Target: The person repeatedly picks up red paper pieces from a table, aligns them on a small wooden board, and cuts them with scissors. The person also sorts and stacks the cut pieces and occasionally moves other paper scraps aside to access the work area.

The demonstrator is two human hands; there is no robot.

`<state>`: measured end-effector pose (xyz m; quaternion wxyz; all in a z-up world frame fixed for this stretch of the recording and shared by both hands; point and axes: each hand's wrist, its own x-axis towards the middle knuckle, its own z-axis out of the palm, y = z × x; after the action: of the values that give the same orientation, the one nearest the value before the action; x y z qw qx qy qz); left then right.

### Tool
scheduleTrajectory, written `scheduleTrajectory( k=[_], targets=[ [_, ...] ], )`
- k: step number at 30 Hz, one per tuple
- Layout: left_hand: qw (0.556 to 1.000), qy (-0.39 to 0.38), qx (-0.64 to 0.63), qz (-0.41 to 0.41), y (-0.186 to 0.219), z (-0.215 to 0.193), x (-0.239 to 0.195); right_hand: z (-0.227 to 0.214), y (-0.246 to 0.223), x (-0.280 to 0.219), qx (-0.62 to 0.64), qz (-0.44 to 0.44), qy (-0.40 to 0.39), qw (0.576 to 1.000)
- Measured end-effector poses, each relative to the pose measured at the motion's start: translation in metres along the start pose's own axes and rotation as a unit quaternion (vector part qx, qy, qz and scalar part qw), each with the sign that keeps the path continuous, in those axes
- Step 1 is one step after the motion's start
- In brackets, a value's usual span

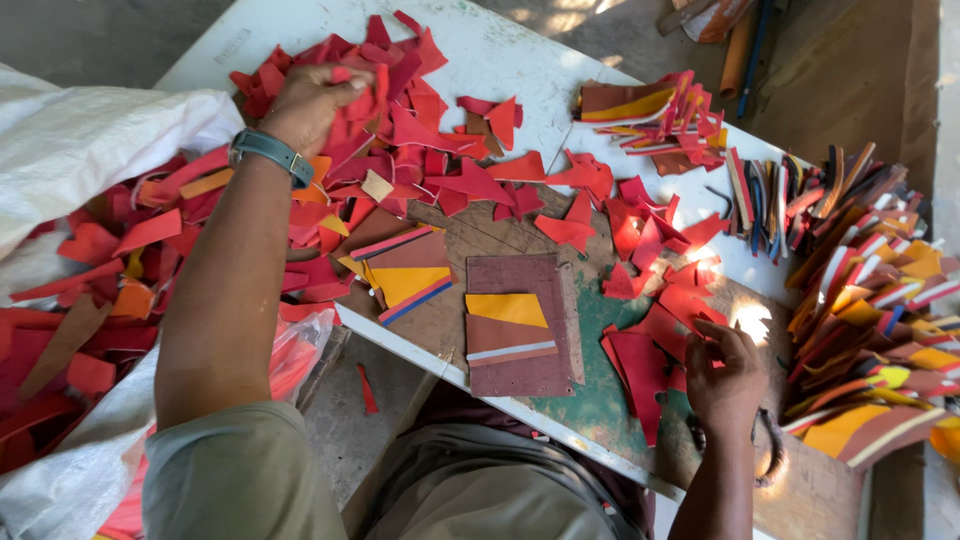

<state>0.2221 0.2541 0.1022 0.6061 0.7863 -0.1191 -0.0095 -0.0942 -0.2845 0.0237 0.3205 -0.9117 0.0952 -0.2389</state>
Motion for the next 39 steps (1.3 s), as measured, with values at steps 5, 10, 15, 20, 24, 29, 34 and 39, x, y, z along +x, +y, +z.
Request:
scheduleTrajectory(
  k=[5, 10, 15, 20, 24, 29, 34, 39],
  targets=[
    [0.981, 0.168, 0.030, 0.093, -0.017, -0.002, 0.010, -0.003, -0.001, 0.001, -0.013, -0.020, 0.029, 0.999],
    [0.972, 0.211, -0.073, 0.078, -0.002, 0.003, 0.005, -0.001, -0.014, 0.002, 0.008, -0.050, 0.063, 0.997],
    [0.977, 0.110, -0.178, 0.038, 0.039, 0.026, -0.009, 0.007, -0.055, 0.009, 0.070, -0.043, 0.058, 0.995],
    [0.991, -0.089, 0.087, -0.056, 0.059, 0.150, -0.071, 0.025, -0.123, 0.009, 0.136, -0.187, -0.031, 0.972],
    [0.976, -0.169, -0.015, 0.137, 0.038, 0.248, -0.119, 0.036, -0.154, -0.002, 0.098, -0.300, -0.072, 0.946],
    [0.953, -0.225, -0.201, -0.011, 0.025, 0.265, -0.138, 0.031, -0.126, -0.011, 0.176, -0.160, -0.155, 0.959],
    [0.854, -0.291, -0.361, -0.235, 0.034, 0.264, -0.165, 0.040, -0.075, 0.004, 0.462, 0.105, -0.121, 0.872],
    [0.881, -0.349, -0.235, -0.216, 0.054, 0.251, -0.193, 0.040, -0.061, 0.008, 0.462, 0.104, -0.129, 0.871]
  ],
)
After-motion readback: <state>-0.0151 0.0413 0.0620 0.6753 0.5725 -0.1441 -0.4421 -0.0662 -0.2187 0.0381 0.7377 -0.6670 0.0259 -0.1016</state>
